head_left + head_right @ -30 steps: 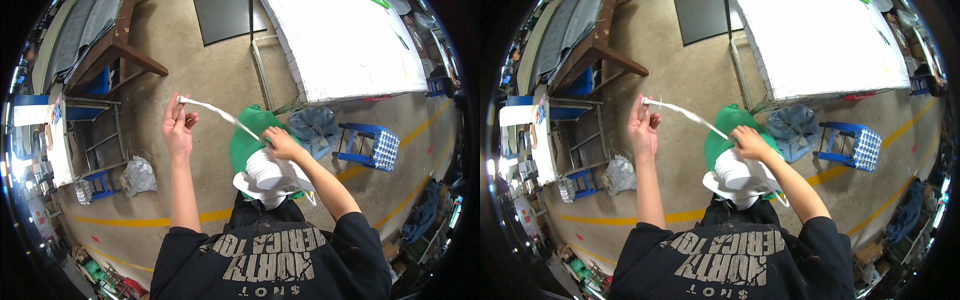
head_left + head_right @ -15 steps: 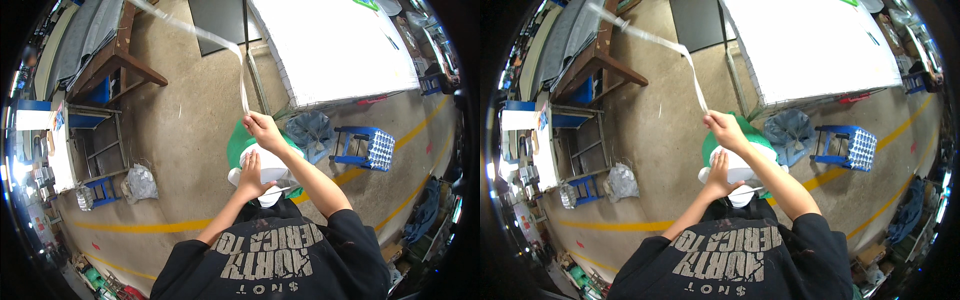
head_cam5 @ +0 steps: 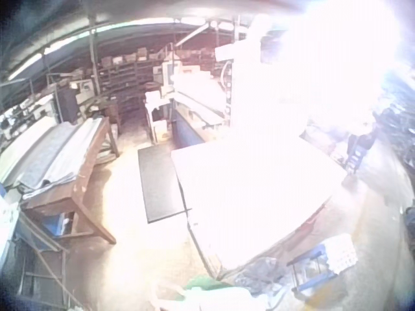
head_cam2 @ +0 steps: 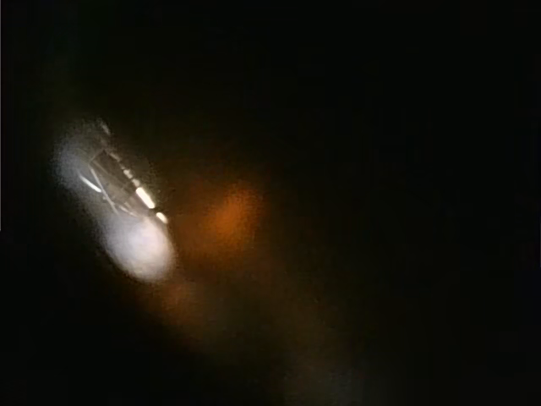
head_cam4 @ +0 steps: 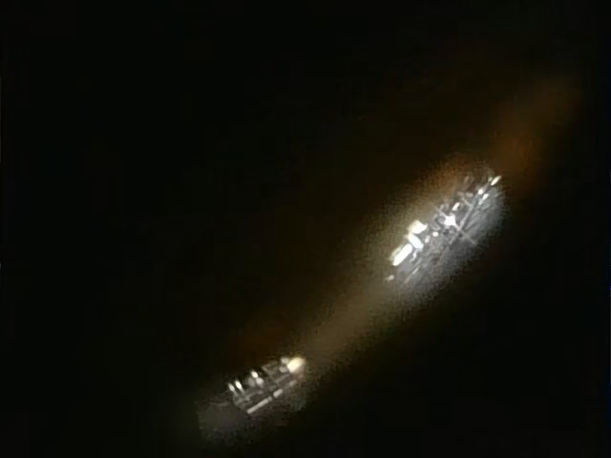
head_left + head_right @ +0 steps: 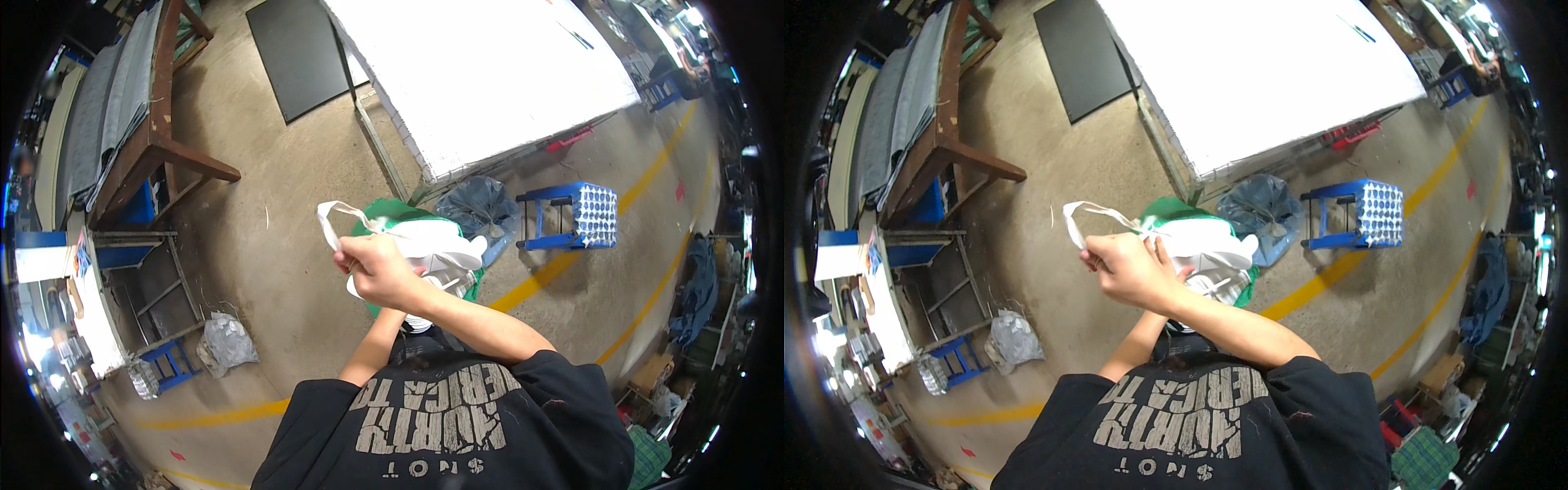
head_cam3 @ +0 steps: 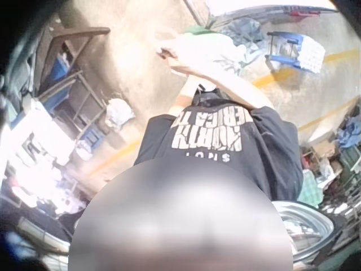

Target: The person walks through a factory floor, picks up a green bag filled with white shoe parts, and ties the bag closed using a white strap. The person then places the tied bag on the floor.

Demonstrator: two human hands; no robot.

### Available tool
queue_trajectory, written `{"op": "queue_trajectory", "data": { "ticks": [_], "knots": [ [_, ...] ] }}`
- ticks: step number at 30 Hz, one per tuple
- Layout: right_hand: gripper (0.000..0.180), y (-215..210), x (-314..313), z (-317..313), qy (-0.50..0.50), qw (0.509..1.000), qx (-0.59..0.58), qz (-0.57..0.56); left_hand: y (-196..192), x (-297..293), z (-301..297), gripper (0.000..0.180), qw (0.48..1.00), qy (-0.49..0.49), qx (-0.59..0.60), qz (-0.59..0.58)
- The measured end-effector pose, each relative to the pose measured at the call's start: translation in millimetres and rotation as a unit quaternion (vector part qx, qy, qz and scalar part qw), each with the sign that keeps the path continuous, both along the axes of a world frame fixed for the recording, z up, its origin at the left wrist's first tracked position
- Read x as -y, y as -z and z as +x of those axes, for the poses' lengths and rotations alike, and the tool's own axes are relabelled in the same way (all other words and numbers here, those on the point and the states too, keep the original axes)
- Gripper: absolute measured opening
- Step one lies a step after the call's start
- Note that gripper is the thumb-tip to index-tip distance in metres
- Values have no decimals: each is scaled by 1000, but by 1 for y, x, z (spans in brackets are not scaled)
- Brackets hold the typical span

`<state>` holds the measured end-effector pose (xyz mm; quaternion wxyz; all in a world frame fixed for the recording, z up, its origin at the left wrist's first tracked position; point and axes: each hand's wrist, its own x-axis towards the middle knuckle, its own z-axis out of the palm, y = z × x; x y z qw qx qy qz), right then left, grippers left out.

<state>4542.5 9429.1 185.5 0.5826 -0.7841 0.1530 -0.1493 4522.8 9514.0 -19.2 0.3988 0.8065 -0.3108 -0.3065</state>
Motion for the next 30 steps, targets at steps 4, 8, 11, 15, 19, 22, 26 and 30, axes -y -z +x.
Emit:
{"op": "queue_trajectory", "data": {
  "ticks": [4,8,11,15,19,22,26,30],
  "knots": [
    [7,-21,-7,-28,-17,995,63,-76,-1,2,-1,117,918,50,365,150],
    [14,-52,-11,-34,-98,992,13,-76,9,23,41,113,941,60,264,204],
    [20,-65,-16,-33,-236,965,-84,-81,20,17,115,105,981,60,166,84],
    [7,-46,-10,-35,-14,984,66,-165,19,-2,145,111,965,25,202,168],
    [6,-1,-18,-42,-24,983,147,-111,21,-33,144,117,957,67,225,169],
    [8,16,-25,-40,17,981,163,-102,45,-48,134,97,956,77,185,214],
    [15,8,-18,-38,46,981,161,-95,71,-51,128,95,958,58,242,140],
    [5,-1,6,-47,42,987,125,-94,46,-41,110,120,979,3,109,172]
  ]
}}
